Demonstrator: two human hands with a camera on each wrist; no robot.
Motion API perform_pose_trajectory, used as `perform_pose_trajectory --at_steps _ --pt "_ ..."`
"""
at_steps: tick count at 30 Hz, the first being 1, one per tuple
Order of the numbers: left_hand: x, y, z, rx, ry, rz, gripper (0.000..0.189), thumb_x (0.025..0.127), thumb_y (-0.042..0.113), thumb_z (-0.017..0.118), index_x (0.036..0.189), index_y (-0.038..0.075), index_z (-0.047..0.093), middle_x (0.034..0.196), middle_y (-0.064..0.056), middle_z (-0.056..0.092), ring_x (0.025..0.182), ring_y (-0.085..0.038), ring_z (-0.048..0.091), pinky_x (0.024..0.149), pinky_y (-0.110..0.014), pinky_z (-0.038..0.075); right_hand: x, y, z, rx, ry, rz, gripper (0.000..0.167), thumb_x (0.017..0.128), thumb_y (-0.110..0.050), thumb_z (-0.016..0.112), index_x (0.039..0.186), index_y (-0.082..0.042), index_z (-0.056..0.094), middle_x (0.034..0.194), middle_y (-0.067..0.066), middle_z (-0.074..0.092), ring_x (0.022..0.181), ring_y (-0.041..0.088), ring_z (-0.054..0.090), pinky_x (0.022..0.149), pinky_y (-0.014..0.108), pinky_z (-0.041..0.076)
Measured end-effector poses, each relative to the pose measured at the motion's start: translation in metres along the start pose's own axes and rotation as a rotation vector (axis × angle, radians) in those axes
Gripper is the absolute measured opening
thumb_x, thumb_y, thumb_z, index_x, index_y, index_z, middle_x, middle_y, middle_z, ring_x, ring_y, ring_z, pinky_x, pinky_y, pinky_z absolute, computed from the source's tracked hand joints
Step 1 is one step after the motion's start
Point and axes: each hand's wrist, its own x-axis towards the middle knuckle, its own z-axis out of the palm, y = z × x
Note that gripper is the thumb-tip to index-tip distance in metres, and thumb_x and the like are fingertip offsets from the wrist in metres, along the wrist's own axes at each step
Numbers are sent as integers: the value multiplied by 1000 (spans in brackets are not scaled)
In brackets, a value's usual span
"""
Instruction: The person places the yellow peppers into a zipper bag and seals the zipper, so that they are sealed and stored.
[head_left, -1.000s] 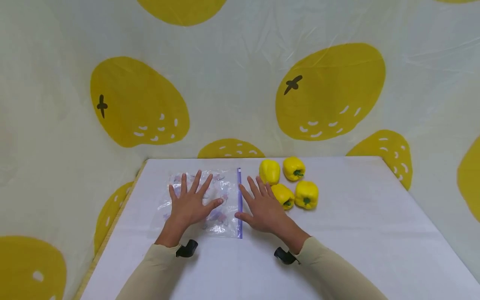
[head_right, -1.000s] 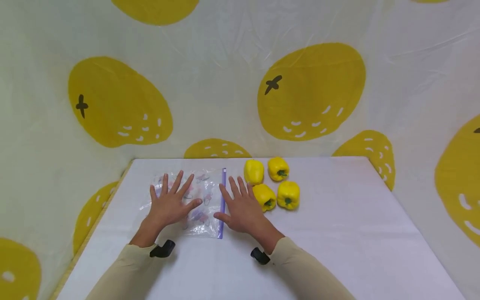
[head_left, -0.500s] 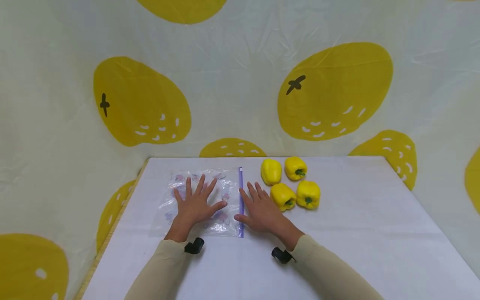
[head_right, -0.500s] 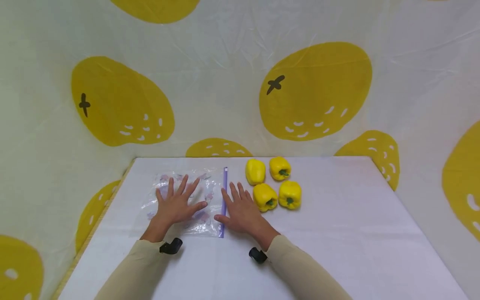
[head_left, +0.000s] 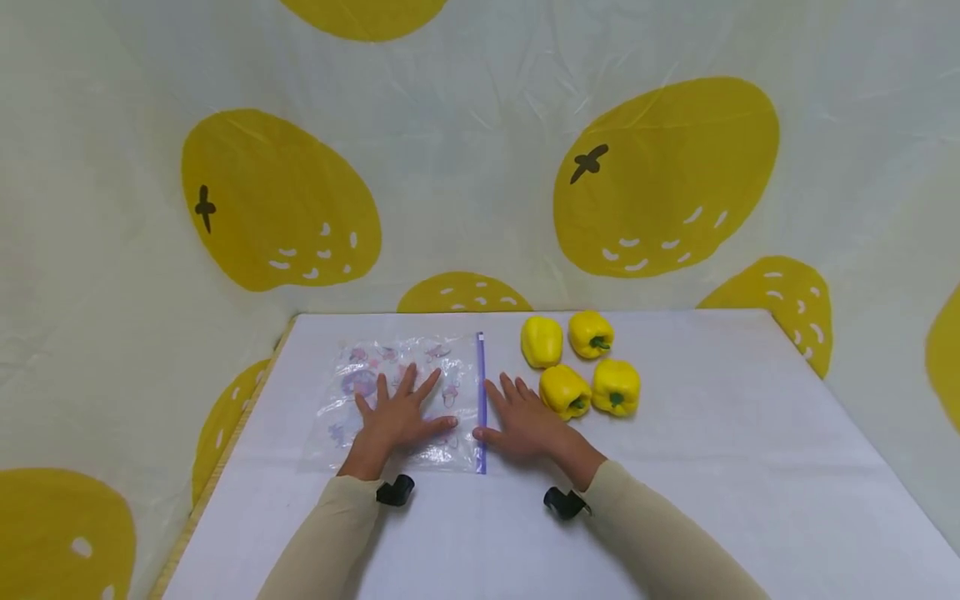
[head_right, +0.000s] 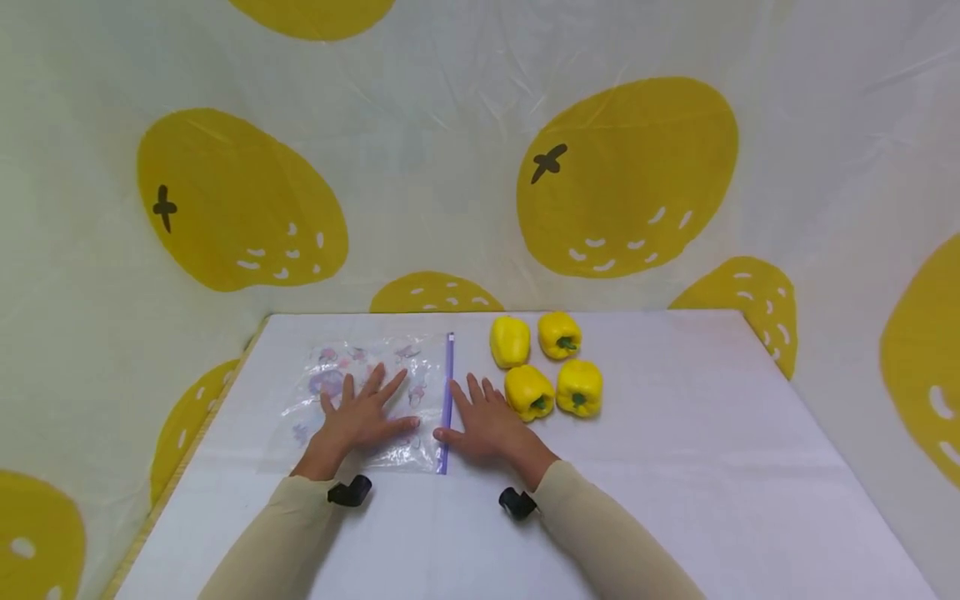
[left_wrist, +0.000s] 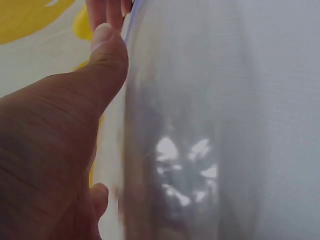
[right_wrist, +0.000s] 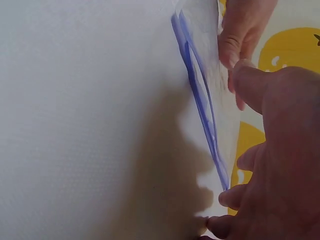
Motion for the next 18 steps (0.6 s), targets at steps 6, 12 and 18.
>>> perform_pose_trajectory --at_steps 6,12,18 --pt "3 1 3 -3 -31 3 91 86 75 64 163 42 29 177 -9 11 156 -63 -1 113 -89 0 1 3 -2 12 -10 -18 89 100 -64 53 168 -18 19 176 17 13 163 44 13 132 61 14" --pt "6 1 1 3 -33 2 91 85 72 68 163 41 31 177 -10 11 156 -63 -1 112 -90 1 3 6 -4 46 -5 -43 84 102 -57 54 167 -14 22 175 19 15 163 45 12 132 61 14" --pt "7 -1 4 -5 -58 -6 92 86 70 69 163 40 31 178 -11 9 155 -63 -3 111 -90 0 3 7 -2 63 -30 -37 75 105 -52 51 166 -17 27 176 16 13 164 42 9 132 61 12"
